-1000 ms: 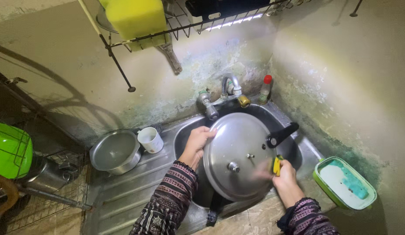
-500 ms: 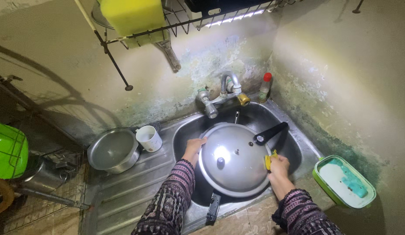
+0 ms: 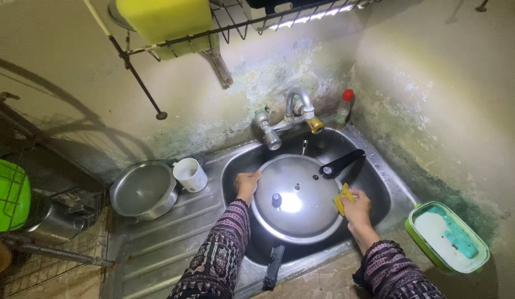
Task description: The person scrubs the lid of a pressure cooker with a sponge in a stainless steel sink, rinses it under the tap, and sets it against the wall. They then wash the cooker's inner pot and a metal strainer insert with the sponge, turning the parts as they clean.
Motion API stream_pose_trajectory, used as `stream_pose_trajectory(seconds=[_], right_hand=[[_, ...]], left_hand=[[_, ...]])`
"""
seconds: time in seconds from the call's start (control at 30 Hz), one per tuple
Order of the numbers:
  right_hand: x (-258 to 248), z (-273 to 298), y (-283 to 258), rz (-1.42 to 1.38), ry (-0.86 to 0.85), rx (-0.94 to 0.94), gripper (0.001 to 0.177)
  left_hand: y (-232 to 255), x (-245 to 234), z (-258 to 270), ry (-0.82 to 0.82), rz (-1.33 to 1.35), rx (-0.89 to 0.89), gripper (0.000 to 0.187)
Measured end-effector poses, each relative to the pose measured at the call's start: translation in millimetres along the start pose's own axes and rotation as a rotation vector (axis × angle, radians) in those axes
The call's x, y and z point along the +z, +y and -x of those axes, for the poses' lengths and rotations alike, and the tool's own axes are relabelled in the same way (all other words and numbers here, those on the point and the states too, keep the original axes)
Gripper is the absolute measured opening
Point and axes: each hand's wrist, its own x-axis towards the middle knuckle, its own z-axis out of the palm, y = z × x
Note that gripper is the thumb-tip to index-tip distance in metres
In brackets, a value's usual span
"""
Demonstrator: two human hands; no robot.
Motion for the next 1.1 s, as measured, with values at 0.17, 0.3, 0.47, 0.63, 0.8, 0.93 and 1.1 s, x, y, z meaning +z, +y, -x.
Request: stream_pose_trajectory(seconds=[0.17,0.3,0.47,0.63,0.8,0.93,1.1], right_hand=[[-4.2,0.7,7.5,-0.047,-0.008,-0.05,0.03],[-8.8,9.7,-9.3,0.283,0.052,-0.182,0.029],[-24.9,36.8,-52.2,0.518,0.07,-0.503,0.027],[-19.6,65.1,-83.3,0.547,-0.071,-0.669,0.03],[-11.7,83.5,-102.8,0.558,-0.126,-0.741,0.028],[-57.4,83.9,-111.7,0.551,0.011,-0.677,0.025],[-148.2,65.8,-124.8,0.709,0.186,-0.515,0.029]], left_hand=[[-20.0,11.2,-1.8,-0.032,0.227,-0.06,0.026],[-12.8,0.6,7.2,-0.058,0.135,-0.014,0.025],[32.1,-33.2,42.4,0.085,-0.355,0.177,0.04],[71.2,-24.8,107.1,-0.015,-0.139,0.831,0.023],[84.9,-0.7,169.7,-0.262,-0.467,1.097,0.012],[94.4,16.9,200.0,-0.475,-0.412,1.143,0.015],[128.2,47.8,232.6,-0.791,-0.142,1.35,0.039]])
